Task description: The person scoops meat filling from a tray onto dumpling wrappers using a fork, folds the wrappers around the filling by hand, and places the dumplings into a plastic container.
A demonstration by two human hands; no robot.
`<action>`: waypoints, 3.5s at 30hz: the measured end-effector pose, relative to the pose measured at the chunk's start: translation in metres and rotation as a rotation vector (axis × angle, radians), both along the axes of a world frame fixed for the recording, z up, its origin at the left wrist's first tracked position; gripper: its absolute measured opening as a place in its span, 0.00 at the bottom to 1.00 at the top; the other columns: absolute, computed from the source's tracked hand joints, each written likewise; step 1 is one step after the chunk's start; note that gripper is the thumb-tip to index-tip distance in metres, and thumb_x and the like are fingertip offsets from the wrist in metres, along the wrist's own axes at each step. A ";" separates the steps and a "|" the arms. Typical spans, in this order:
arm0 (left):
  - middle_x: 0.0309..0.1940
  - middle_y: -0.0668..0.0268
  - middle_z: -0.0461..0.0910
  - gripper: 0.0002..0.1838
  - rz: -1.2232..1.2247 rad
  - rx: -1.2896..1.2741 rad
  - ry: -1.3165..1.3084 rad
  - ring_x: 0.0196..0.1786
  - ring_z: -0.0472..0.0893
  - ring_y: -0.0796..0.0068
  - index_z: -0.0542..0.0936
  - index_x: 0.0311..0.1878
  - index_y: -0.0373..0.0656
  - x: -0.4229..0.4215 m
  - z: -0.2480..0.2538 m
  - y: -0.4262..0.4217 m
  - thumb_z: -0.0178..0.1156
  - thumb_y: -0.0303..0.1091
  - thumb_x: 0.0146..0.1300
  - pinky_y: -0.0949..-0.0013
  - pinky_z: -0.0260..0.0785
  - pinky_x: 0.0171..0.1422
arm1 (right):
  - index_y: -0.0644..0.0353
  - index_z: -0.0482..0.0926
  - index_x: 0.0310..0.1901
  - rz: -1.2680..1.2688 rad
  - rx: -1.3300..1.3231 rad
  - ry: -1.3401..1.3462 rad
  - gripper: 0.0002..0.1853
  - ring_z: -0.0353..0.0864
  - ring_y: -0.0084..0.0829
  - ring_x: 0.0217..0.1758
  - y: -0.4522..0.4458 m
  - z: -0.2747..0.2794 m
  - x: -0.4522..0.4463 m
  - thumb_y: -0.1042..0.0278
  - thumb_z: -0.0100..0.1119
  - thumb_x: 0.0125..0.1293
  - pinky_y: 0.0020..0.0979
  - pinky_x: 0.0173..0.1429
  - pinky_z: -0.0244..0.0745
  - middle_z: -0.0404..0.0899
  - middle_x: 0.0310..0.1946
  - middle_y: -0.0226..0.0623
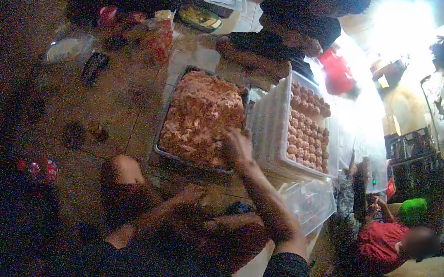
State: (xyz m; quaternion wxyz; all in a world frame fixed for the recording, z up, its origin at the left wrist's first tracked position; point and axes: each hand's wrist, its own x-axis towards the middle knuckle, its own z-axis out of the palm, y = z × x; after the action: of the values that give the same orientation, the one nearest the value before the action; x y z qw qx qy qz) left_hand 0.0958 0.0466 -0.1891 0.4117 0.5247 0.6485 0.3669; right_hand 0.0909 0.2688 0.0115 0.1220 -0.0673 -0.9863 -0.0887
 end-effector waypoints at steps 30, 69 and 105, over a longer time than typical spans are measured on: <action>0.58 0.45 0.76 0.48 0.534 0.573 -1.793 0.62 0.76 0.46 0.70 0.64 0.29 -0.076 0.245 0.008 0.46 0.74 0.68 0.47 0.66 0.71 | 0.66 0.81 0.47 -0.166 -1.131 0.524 0.09 0.86 0.37 0.47 -0.112 0.068 0.071 0.78 0.59 0.67 0.34 0.52 0.78 0.84 0.42 0.47; 0.61 0.39 0.76 0.48 0.346 0.217 -1.826 0.60 0.80 0.45 0.75 0.59 0.24 -0.085 0.162 -0.066 0.40 0.72 0.71 0.46 0.77 0.61 | 0.61 0.81 0.46 0.297 -0.876 0.225 0.11 0.80 0.53 0.45 -0.079 0.089 0.073 0.76 0.62 0.61 0.45 0.48 0.76 0.80 0.39 0.46; 0.65 0.38 0.70 0.49 0.373 0.384 -1.820 0.66 0.74 0.43 0.67 0.65 0.26 -0.076 0.154 -0.055 0.48 0.72 0.68 0.49 0.76 0.63 | 0.62 0.83 0.42 -0.232 -1.156 0.423 0.07 0.85 0.40 0.39 -0.052 0.054 0.040 0.70 0.64 0.64 0.37 0.46 0.78 0.85 0.34 0.44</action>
State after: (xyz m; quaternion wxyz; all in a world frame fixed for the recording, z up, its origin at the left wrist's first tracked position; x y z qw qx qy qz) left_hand 0.0202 -0.0080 -0.0349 0.6005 -0.0160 0.0806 0.7954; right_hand 0.1311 0.2167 0.0657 0.2478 -0.2452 -0.8156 0.4619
